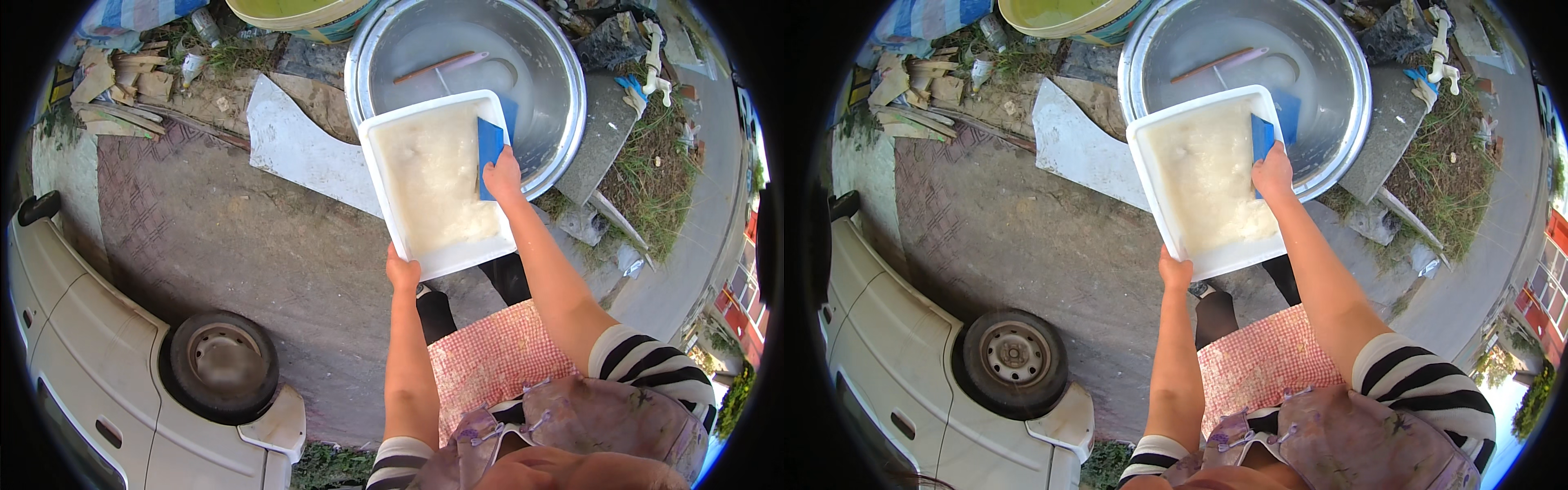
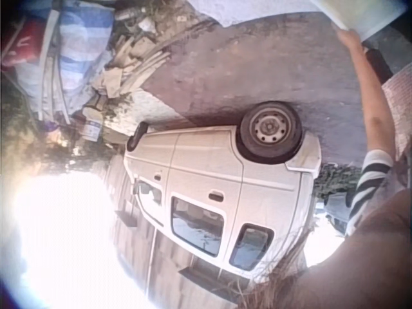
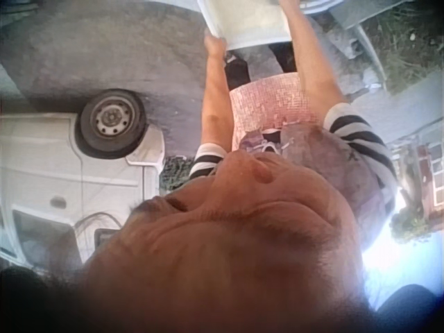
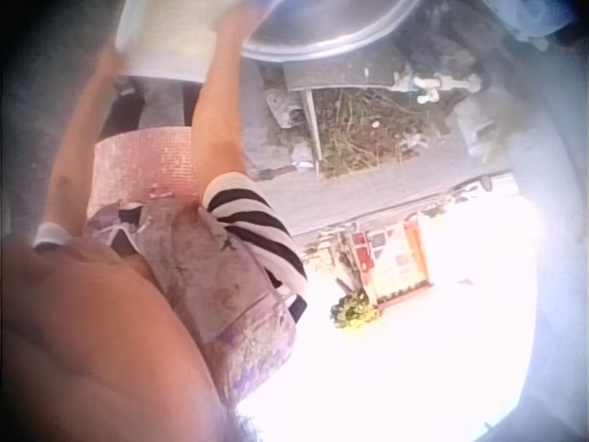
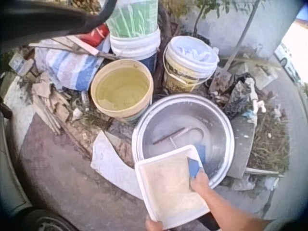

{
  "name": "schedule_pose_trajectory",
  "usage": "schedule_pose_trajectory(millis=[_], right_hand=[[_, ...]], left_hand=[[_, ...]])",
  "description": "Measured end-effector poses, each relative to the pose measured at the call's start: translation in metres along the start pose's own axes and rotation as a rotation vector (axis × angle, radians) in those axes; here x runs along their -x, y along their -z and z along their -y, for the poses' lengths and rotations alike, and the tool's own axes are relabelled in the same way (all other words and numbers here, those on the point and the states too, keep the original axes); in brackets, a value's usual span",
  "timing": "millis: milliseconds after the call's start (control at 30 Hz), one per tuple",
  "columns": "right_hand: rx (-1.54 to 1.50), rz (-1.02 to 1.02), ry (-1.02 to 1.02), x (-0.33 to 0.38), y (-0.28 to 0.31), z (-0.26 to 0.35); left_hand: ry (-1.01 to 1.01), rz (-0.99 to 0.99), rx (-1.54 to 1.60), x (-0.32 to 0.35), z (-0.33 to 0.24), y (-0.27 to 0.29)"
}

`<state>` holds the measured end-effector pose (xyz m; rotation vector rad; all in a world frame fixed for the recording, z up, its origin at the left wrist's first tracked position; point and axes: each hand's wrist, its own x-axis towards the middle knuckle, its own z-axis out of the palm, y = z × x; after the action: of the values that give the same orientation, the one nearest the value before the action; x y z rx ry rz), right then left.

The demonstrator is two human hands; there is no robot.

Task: The person washes a ladle and a spatula in a large metal basin of water outdoors, then enters a room to retrieve a white container with a blue sponge. They return outside, rinse the container, and walk to a yard area to pour out the remaining water.

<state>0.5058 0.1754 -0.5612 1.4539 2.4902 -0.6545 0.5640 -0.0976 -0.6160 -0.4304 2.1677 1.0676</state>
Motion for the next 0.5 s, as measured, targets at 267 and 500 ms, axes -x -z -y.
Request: schedule_pose_trajectory(millis=[267,500], right_hand=[[0.131,0.172,0.038,-0.020,-0.034,0.058],[0.142,0.213,0.233,0.006,-0.057,0.077]], left_hand=[[0.080,0.088,0.058,0.000,0.007,-0.007],[0.072,0.109,0.220,0.000,0.017,-0.014]])
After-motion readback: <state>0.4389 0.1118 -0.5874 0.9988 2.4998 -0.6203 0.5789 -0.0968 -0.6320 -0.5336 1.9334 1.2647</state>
